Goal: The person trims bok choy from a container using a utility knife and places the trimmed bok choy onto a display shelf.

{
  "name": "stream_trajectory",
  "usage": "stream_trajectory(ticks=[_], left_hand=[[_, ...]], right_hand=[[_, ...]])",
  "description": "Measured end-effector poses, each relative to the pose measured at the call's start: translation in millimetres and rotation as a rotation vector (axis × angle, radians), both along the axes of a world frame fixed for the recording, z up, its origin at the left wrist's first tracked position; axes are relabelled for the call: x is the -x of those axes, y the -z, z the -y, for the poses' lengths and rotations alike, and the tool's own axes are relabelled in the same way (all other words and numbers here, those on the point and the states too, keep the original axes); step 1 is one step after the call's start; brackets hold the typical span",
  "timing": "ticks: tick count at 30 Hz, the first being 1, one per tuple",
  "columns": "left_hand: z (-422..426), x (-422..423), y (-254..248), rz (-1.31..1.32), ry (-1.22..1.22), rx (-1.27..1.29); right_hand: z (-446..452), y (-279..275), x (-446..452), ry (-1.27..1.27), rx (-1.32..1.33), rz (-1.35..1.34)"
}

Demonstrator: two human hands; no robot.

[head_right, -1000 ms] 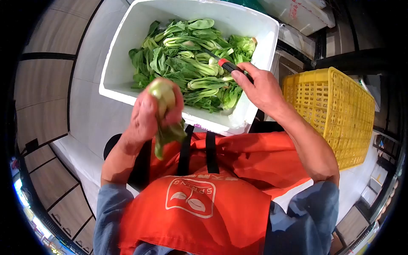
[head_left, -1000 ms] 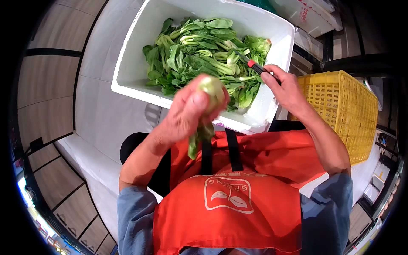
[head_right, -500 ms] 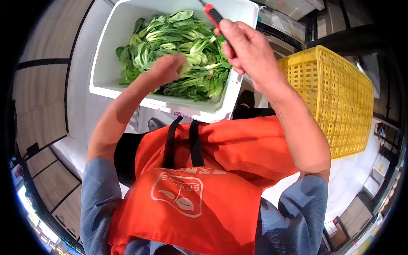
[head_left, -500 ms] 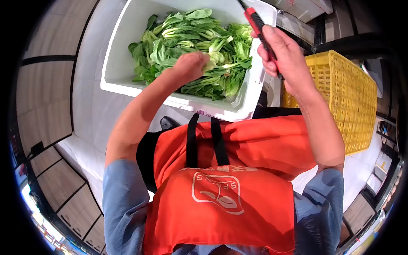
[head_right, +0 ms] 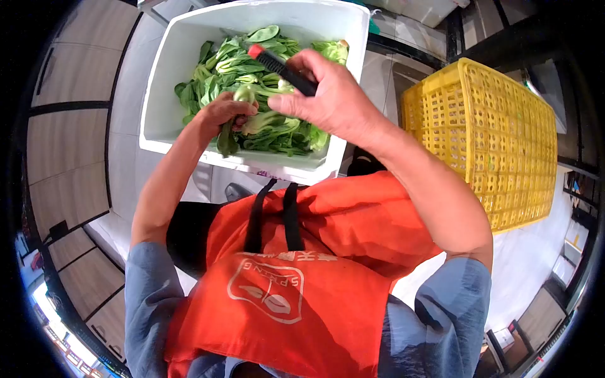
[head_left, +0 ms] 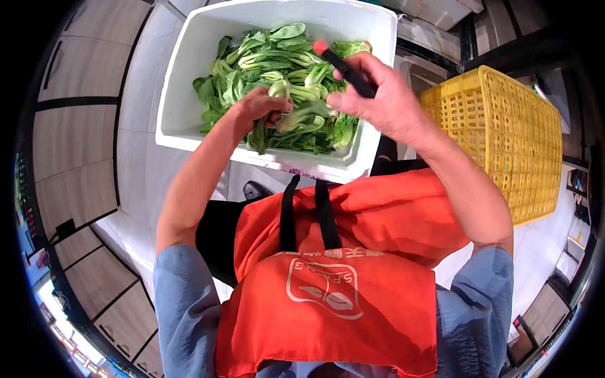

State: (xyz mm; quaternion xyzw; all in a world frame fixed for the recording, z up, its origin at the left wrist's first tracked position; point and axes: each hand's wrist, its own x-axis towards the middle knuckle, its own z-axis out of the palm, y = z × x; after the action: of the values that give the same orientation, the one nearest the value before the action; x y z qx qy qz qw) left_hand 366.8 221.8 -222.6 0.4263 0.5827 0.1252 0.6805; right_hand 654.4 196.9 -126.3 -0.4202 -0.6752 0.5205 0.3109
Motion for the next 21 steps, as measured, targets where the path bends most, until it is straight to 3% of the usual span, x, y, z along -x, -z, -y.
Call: stream_trajectory(ticks=[2, 4, 6, 9, 10, 11, 13, 15, 19, 21], left_hand=[[22.5, -6.6, -43.8, 0.105, -0.185, 0.009], [26.3, 1.8, -51.9, -0.098, -0.053, -0.188], [26.7, 12.7, -43.4, -0.228, -0.011, -0.345], [23.4, 14.0, -17.1, -0.204, 0.110, -0.473], [18.9, 14.1, 11.3, -0.433, 0.354, -0.856], [19.9, 2.3, 16.9, -0.586, 0.534, -0.949], [18.5, -16.8, 40.6, -0.426, 0.859, -1.068], [17.6, -46.1, 59.7, -0.414, 1.141, -1.000], [13.6, -79.2, 113.4, 0.137, 1.409, -1.234], [15.7, -92.0, 146.0, 0.072, 1.510, -1.252]], right_hand=[[4.7, 5.1, 16.7, -0.027, -0.135, 0.072], [0.4, 16.1, 29.2, -0.062, -0.329, 0.177], [-8.1, 24.7, 32.4, 0.004, -0.247, 0.177], [-23.8, 22.7, 27.9, 0.139, -0.085, 0.123], [-24.4, 22.7, 23.9, 0.183, -0.020, 0.078], [-24.0, 15.8, 22.6, 0.231, 0.042, 0.027], [-21.8, 8.0, 20.0, 0.250, 0.058, -0.007], [-14.3, -1.4, 16.8, 0.258, 0.080, -0.032], [0.3, -10.7, 8.3, 0.200, 0.096, -0.004], [3.3, -7.6, 1.3, 0.183, 0.031, 0.007]])
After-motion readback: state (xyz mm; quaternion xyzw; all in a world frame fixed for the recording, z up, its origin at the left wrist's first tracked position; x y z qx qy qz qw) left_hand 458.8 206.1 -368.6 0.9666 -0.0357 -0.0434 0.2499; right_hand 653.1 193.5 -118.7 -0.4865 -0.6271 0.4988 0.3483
